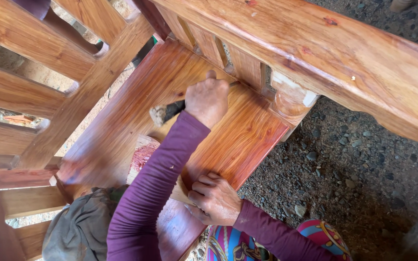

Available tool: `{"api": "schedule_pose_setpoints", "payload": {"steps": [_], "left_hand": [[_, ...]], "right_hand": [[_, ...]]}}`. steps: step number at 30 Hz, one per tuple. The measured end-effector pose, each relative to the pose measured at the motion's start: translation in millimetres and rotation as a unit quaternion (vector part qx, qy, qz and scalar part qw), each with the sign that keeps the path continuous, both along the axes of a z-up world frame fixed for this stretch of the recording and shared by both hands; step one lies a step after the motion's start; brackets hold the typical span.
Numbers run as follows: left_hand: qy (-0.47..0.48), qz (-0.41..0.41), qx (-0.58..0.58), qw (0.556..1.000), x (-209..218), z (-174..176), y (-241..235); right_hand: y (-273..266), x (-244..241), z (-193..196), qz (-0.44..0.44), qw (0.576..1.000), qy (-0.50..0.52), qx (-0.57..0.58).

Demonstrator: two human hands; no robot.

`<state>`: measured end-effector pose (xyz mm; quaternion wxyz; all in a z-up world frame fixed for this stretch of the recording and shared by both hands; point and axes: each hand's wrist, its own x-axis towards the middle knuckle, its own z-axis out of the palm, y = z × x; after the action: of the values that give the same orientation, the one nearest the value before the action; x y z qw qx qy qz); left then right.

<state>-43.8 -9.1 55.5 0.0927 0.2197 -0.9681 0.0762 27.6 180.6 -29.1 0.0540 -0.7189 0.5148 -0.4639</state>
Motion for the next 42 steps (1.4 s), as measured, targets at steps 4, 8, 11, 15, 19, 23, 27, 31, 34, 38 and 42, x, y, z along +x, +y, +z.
{"api": "schedule_pose_setpoints", "payload": {"steps": [4,8,11,15,19,23,27,31,34,38,42], "left_hand": [[0.002,-0.026,0.013,1.000,-2.5,3.6,2.9],[-0.005,-0.039,0.012,0.999,-0.6,4.3,8.3],[-0.005,-0.042,0.010,0.999,1.0,5.7,12.5],[-0.009,-0.033,0.010,0.999,9.1,2.9,14.2],[-0.006,-0.028,0.004,1.000,20.3,9.5,16.2],[-0.008,-0.015,-0.007,1.000,21.9,22.3,13.5],[0.013,-0.006,-0.015,1.000,18.5,20.0,10.5],[0.021,-0.003,-0.011,1.000,15.7,20.0,11.4],[0.024,-0.003,-0.016,1.000,17.9,16.4,11.8],[0.020,0.007,0.003,1.000,26.4,7.6,11.6],[0.059,-0.007,0.042,0.997,34.8,-7.8,13.1]], "right_hand": [[0.9,-1.6,0.2,0.004,1.000,0.005,0.000],[2.1,0.7,-5.8,-0.009,1.000,-0.006,-0.010],[1.0,-0.3,-6.9,-0.003,1.000,-0.008,-0.007],[2.1,-2.8,-0.5,-0.007,1.000,-0.001,-0.005],[3.8,-2.2,1.7,-0.001,1.000,-0.008,-0.006],[1.1,-3.3,1.9,-0.002,1.000,-0.005,-0.007],[1.7,-0.8,-4.0,0.004,1.000,-0.010,-0.006],[1.3,-2.8,-2.3,0.003,1.000,-0.015,-0.006],[2.3,-4.0,2.1,0.005,1.000,-0.018,-0.011],[1.4,-3.5,0.7,0.005,1.000,-0.013,-0.005],[1.1,-2.1,0.2,0.002,1.000,-0.017,-0.007]]}}
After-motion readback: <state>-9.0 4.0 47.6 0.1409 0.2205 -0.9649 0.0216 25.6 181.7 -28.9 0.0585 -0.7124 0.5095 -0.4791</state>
